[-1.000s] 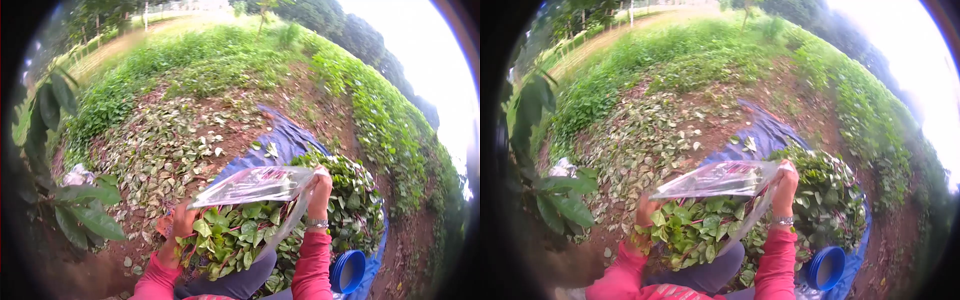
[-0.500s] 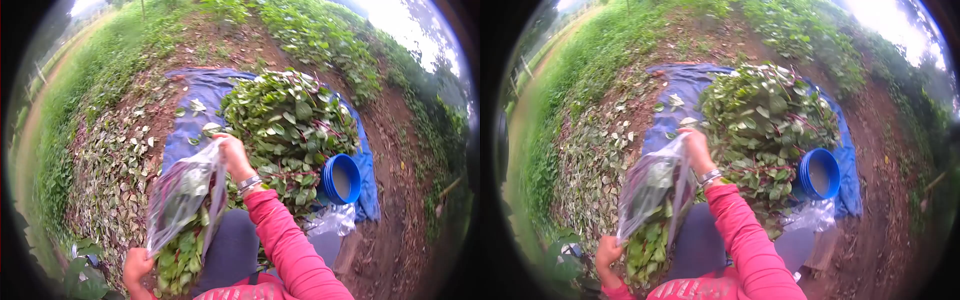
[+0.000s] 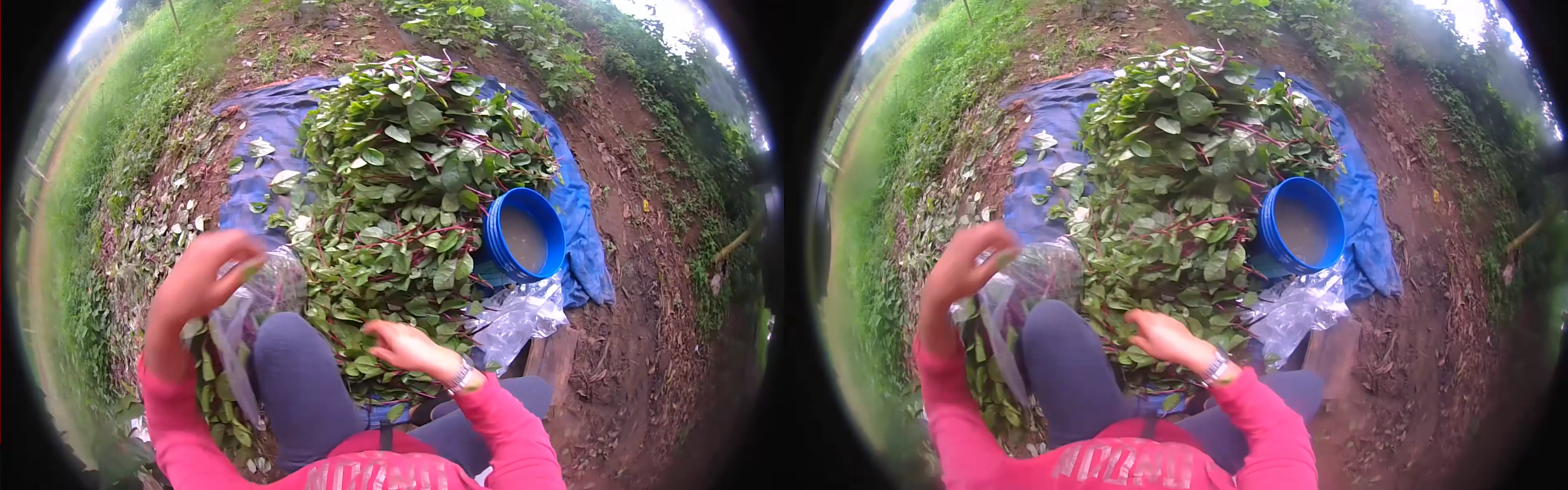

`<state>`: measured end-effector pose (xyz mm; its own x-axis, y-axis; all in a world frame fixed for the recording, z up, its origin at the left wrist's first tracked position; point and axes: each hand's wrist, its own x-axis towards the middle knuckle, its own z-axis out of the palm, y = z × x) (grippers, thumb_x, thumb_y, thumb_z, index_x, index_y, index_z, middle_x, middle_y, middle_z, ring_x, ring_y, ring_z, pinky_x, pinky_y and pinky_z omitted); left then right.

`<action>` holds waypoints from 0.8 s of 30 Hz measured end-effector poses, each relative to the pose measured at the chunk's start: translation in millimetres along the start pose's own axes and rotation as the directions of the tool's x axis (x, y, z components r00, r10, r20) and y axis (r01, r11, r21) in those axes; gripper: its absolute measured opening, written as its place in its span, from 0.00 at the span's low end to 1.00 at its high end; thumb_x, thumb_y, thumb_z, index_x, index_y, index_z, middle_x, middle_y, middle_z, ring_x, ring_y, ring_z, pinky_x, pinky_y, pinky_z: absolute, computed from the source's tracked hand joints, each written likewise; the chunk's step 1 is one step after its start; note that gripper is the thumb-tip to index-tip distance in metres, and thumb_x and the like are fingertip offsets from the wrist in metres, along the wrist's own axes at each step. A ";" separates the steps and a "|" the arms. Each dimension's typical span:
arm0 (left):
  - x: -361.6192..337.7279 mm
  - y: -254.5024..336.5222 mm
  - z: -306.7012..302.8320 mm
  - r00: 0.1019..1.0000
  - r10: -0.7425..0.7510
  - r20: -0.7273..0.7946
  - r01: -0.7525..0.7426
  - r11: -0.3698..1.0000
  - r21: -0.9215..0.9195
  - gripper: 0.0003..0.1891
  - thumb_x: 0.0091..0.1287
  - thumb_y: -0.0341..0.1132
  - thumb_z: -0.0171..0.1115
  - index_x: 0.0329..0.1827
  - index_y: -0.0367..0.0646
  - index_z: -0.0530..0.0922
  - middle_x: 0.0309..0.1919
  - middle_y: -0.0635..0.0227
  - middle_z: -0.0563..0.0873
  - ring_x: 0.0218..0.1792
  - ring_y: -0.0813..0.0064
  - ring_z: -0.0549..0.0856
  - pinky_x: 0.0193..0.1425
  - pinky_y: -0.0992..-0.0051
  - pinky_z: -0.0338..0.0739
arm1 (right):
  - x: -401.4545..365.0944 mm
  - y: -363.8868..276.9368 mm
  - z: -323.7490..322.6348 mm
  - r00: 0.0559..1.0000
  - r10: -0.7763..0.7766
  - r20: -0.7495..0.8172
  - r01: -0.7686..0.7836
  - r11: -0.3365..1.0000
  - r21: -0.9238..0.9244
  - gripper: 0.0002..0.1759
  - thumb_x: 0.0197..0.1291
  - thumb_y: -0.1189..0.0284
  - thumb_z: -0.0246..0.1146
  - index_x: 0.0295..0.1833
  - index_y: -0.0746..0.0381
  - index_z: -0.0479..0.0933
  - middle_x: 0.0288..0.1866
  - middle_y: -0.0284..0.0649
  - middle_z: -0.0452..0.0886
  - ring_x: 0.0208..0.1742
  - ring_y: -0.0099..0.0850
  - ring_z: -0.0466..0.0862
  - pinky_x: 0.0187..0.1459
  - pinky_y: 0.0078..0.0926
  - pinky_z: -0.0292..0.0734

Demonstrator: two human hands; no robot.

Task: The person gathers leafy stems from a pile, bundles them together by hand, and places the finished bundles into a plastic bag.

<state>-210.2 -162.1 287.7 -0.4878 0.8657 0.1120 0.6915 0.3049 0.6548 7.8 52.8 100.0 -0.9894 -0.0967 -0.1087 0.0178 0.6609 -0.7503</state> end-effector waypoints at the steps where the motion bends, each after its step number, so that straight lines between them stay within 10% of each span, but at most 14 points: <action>1: 40.4 -10.2 19.3 0.988 0.047 0.147 -0.058 0.996 0.070 0.09 0.63 0.36 0.59 0.37 0.39 0.79 0.32 0.55 0.83 0.35 0.57 0.83 0.39 0.66 0.75 | -26.0 18.4 1.4 0.995 0.091 0.028 -0.088 0.993 -0.084 0.20 0.55 0.67 0.64 0.53 0.60 0.71 0.34 0.44 0.80 0.37 0.42 0.81 0.40 0.37 0.76; 5: 170.8 -38.0 141.7 0.919 -0.104 0.381 0.014 0.973 0.233 0.13 0.64 0.36 0.52 0.46 0.43 0.80 0.38 0.57 0.85 0.43 0.56 0.83 0.50 0.63 0.76 | -104.9 74.7 2.9 0.945 0.309 0.108 -0.288 0.941 -0.175 0.18 0.53 0.67 0.63 0.49 0.62 0.73 0.40 0.49 0.81 0.43 0.47 0.81 0.43 0.43 0.76; 10: 199.9 -101.9 316.9 0.963 -0.270 -0.003 0.264 0.942 0.208 0.22 0.65 0.33 0.47 0.64 0.51 0.70 0.60 0.55 0.73 0.61 0.55 0.72 0.64 0.63 0.67 | -140.8 113.1 14.6 0.916 0.400 0.000 -0.389 0.891 -0.233 0.15 0.52 0.67 0.63 0.43 0.63 0.73 0.38 0.49 0.81 0.41 0.47 0.82 0.41 0.45 0.77; 15: 114.5 -69.6 420.9 0.957 -0.250 -0.146 0.287 0.884 0.368 0.12 0.65 0.47 0.55 0.46 0.54 0.77 0.44 0.66 0.80 0.46 0.60 0.80 0.48 0.54 0.73 | -143.0 137.2 21.8 0.919 0.387 -0.070 -0.389 0.865 -0.318 0.16 0.52 0.65 0.65 0.42 0.62 0.72 0.36 0.47 0.80 0.38 0.46 0.82 0.38 0.44 0.77; 20: 66.8 -50.5 423.9 0.934 -0.356 -0.007 0.343 0.895 0.285 0.11 0.62 0.46 0.60 0.43 0.53 0.77 0.41 0.69 0.80 0.46 0.62 0.80 0.53 0.52 0.71 | -141.3 129.4 14.0 0.901 0.431 -0.041 -0.425 0.862 -0.277 0.16 0.53 0.65 0.65 0.43 0.61 0.73 0.37 0.45 0.80 0.41 0.45 0.82 0.42 0.44 0.76; 24: 55.7 -20.1 373.5 0.927 -0.230 -0.297 0.308 0.918 0.250 0.10 0.58 0.35 0.62 0.42 0.49 0.77 0.40 0.69 0.81 0.46 0.64 0.79 0.62 0.50 0.61 | -134.7 121.3 8.2 0.920 0.343 -0.191 -0.387 0.879 -0.281 0.14 0.50 0.68 0.65 0.42 0.59 0.72 0.42 0.42 0.77 0.49 0.40 0.77 0.44 0.41 0.72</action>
<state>-52.3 28.2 1.6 -0.7694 0.6142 0.1753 0.6177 0.6458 0.4488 144.4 139.9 18.3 -0.9312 0.2803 -0.2331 0.3575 0.8268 -0.4342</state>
